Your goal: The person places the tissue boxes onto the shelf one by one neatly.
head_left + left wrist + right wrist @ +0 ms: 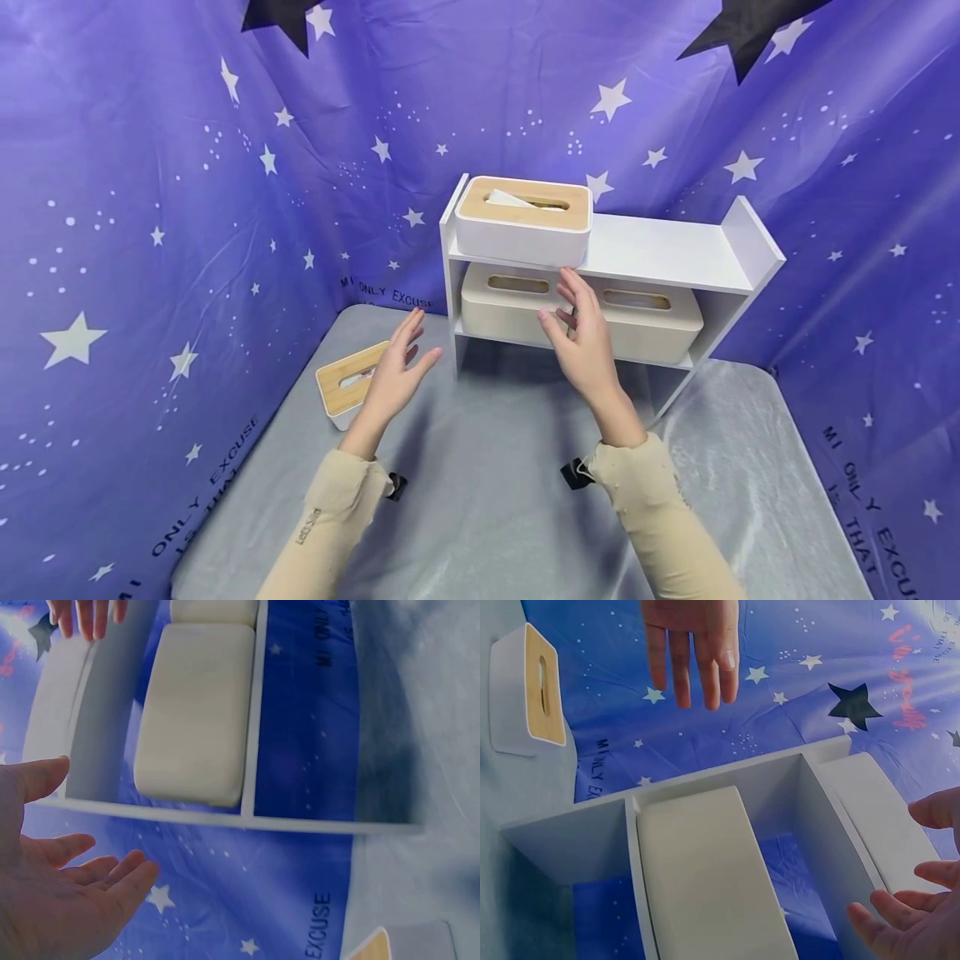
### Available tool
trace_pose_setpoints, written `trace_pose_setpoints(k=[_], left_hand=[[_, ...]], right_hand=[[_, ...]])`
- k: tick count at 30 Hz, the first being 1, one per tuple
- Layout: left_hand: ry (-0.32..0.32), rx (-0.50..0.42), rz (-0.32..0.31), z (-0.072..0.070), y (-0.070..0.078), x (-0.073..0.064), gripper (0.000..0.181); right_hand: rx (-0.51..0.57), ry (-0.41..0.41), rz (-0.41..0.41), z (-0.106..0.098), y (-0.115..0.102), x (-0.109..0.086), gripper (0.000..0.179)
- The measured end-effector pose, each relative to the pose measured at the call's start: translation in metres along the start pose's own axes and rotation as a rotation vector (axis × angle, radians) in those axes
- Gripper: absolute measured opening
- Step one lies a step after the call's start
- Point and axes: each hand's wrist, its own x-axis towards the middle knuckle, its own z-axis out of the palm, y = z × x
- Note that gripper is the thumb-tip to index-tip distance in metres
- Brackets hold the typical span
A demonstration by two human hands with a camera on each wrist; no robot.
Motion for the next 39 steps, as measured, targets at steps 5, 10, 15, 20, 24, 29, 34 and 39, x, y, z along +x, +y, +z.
trace_pose_setpoints(k=[5,10,15,20,24,29,34,39], left_hand=[[0.029,0.016,-0.032,-0.011,-0.011,-0.006,0.068],[0.061,0.02,-0.055,-0.022,-0.022,-0.011,0.065],[0.088,0.035,-0.085,-0.033,-0.03,-0.015,0.064],[0.119,0.053,-0.095,-0.042,-0.039,-0.019,0.064],[0.147,0.059,-0.123,-0.049,-0.047,-0.024,0.064],[0.174,0.077,-0.17,-0.055,-0.059,-0.03,0.063],[0.205,0.098,-0.188,-0.06,-0.073,-0.033,0.059],[0.245,0.132,-0.201,-0.065,-0.083,-0.037,0.055]], right_hand=[[0.024,-0.032,0.001,0.008,0.001,-0.003,0.059],[0.026,-0.052,0.005,0.014,-0.001,-0.005,0.059],[0.038,-0.071,-0.005,0.022,-0.002,-0.006,0.059],[0.042,-0.101,0.006,0.03,0.001,-0.008,0.057],[0.043,-0.12,0.012,0.037,0.003,-0.009,0.056],[0.052,-0.137,0.011,0.045,0.009,-0.011,0.056],[0.05,-0.155,0.019,0.054,0.017,-0.013,0.057],[0.05,-0.183,0.047,0.063,0.024,-0.016,0.057]])
